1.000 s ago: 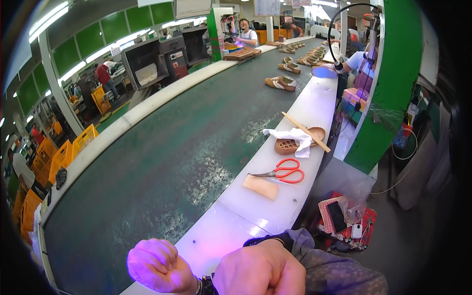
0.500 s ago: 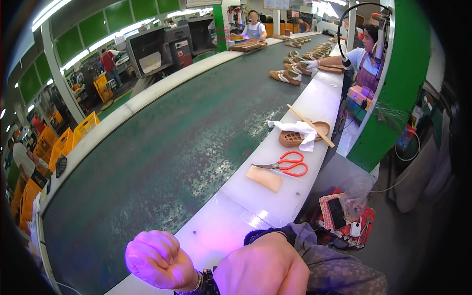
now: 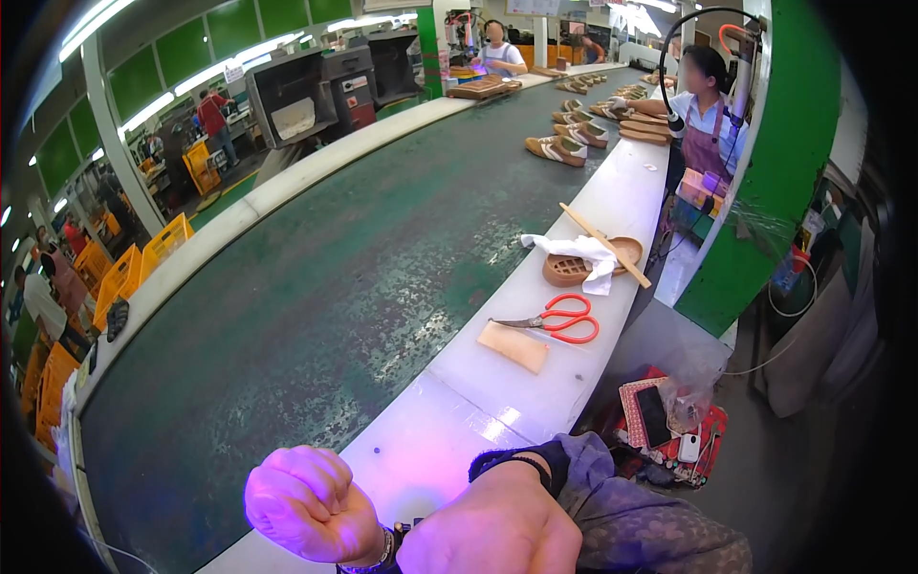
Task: The recorder is assembling small hardware components, possibly buckles or eyelets, for shoes at a conveyor belt workstation.
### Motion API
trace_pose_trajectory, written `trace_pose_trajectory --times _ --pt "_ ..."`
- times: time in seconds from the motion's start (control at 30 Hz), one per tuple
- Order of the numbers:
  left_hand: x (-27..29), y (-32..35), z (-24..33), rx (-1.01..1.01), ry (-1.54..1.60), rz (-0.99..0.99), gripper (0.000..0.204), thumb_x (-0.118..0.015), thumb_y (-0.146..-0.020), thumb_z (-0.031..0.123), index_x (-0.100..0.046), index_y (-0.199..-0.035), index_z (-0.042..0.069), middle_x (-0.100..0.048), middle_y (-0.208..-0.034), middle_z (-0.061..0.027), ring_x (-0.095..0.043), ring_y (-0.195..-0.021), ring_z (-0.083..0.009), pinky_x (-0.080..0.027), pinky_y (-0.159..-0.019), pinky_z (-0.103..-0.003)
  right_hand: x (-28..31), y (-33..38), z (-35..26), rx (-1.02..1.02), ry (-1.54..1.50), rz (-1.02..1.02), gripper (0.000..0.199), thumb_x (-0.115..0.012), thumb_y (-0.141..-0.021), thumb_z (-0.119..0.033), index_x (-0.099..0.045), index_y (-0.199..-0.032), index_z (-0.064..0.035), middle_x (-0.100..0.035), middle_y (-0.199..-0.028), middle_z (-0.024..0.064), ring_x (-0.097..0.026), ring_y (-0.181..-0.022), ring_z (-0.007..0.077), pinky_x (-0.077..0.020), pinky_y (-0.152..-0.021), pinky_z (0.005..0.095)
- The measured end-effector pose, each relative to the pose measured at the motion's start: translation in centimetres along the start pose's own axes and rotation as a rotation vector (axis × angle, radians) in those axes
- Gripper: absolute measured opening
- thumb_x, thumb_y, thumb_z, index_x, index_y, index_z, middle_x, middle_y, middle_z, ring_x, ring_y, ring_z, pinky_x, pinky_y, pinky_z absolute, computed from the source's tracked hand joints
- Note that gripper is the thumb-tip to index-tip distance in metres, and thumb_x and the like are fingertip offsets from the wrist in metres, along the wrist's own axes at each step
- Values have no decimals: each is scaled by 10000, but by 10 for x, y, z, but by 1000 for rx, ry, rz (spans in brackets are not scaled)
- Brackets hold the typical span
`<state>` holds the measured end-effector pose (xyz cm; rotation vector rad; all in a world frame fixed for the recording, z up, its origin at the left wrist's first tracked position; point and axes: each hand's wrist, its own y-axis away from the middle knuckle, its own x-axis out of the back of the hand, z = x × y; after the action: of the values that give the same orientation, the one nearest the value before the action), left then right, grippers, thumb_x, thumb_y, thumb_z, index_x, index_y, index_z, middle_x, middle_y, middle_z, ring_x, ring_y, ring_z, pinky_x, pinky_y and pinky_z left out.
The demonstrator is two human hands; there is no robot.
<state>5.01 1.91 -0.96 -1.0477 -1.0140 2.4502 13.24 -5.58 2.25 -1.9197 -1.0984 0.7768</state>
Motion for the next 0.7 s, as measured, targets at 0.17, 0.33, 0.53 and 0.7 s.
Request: trace_pose_trajectory --times 0.17,0.33,0.53,0.7 --pt "-1 0 -1 5 -3 7 389 -404 -886 261 -304 -545 104 -271 -455 7 -217 -352 -53 -136 -313 -190 -1 2 1 28 -2 17 214 -557 -829 -168 -567 -698 1 -561 -650 89 -534 -545 245 -390 -490 311" --pt "-1 1 -1 9 -2 3 386 -410 -881 255 -302 -543 104 -267 -452 5 -216 -350 -54 -134 -310 -190 -1 2 0 45 13 22 218 -553 -830 -165 -568 -691 2 -561 -646 91 -533 -538 249 -390 -484 314" --pt "0 1 -1 24 13 -4 380 -428 -872 250 -310 -544 99 -273 -447 2 -215 -348 -57 -140 -311 -194 1 -2 -4 88 81 20 222 -554 -829 -167 -573 -689 3 -565 -639 92 -537 -525 253 -391 -473 316" --pt "0 1 1 23 5 -6 381 -433 -870 249 -313 -543 97 -277 -447 -1 -224 -349 -58 -140 -313 -196 0 -2 -4 94 98 23 221 -560 -826 -165 -575 -685 5 -567 -634 94 -539 -520 251 -392 -471 316"
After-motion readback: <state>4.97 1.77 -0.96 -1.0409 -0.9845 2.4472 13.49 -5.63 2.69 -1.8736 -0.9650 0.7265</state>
